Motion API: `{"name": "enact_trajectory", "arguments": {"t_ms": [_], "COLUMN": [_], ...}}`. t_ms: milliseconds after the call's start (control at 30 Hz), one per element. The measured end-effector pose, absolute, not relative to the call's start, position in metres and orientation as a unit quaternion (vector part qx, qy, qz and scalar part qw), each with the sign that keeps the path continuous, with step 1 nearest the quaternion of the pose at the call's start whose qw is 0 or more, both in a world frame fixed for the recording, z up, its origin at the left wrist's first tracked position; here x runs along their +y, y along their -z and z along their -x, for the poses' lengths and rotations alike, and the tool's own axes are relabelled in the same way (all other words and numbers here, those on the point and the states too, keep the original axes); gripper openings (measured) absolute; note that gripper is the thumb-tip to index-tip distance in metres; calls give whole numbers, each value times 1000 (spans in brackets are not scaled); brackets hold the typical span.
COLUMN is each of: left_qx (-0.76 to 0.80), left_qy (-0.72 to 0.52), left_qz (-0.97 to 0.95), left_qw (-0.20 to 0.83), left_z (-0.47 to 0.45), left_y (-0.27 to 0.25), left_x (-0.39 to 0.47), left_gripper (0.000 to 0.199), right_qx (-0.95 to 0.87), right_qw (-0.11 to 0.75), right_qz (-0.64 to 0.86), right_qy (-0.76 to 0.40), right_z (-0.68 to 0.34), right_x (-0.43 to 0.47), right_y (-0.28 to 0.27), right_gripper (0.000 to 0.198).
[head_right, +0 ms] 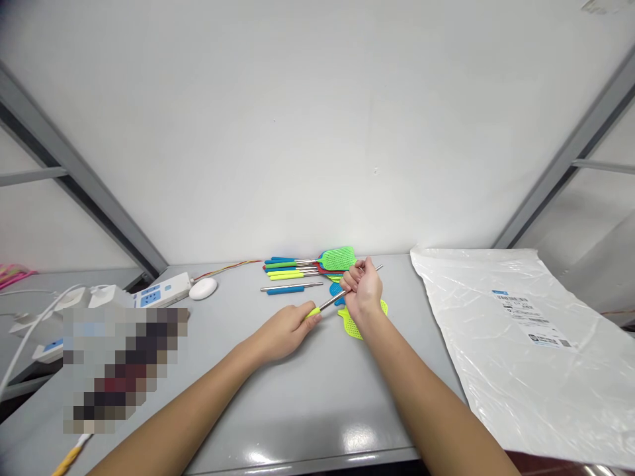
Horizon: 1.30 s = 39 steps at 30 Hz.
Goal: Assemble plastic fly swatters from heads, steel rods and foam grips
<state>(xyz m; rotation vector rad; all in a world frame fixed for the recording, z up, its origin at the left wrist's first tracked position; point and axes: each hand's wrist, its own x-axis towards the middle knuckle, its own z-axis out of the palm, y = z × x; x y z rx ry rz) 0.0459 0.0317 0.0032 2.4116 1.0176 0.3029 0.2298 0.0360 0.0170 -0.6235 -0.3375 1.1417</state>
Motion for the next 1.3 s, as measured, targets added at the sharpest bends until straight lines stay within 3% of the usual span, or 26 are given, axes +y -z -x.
{"name": "enact_trajectory", "arguments": {"t_ms": [267, 633, 967, 1300], "left_qx": [382, 355, 348, 263], "left_qy": [-140, -200, -318, -388], "left_qz": [-855, -819, -538, -321], "left_qw": [322, 405, 699, 823], "left_z": [-52, -56, -55, -51], "left_y": [-2, 5, 5, 16], "left_x": [27, 27, 45, 56], "left_gripper": [39, 38, 72, 67], "right_qx": [-146, -214, -136, -90], "right_qw": [778, 708, 739, 746], "right_qz": [286, 297, 257, 217], "right_qy": [-540, -604, -608, -623], "right_z": [-229, -187, -208, -194], "right_x": [35, 25, 30, 23], "right_y": [-19, -10, -12, -16], "right_gripper": [30, 24, 24, 31]}}
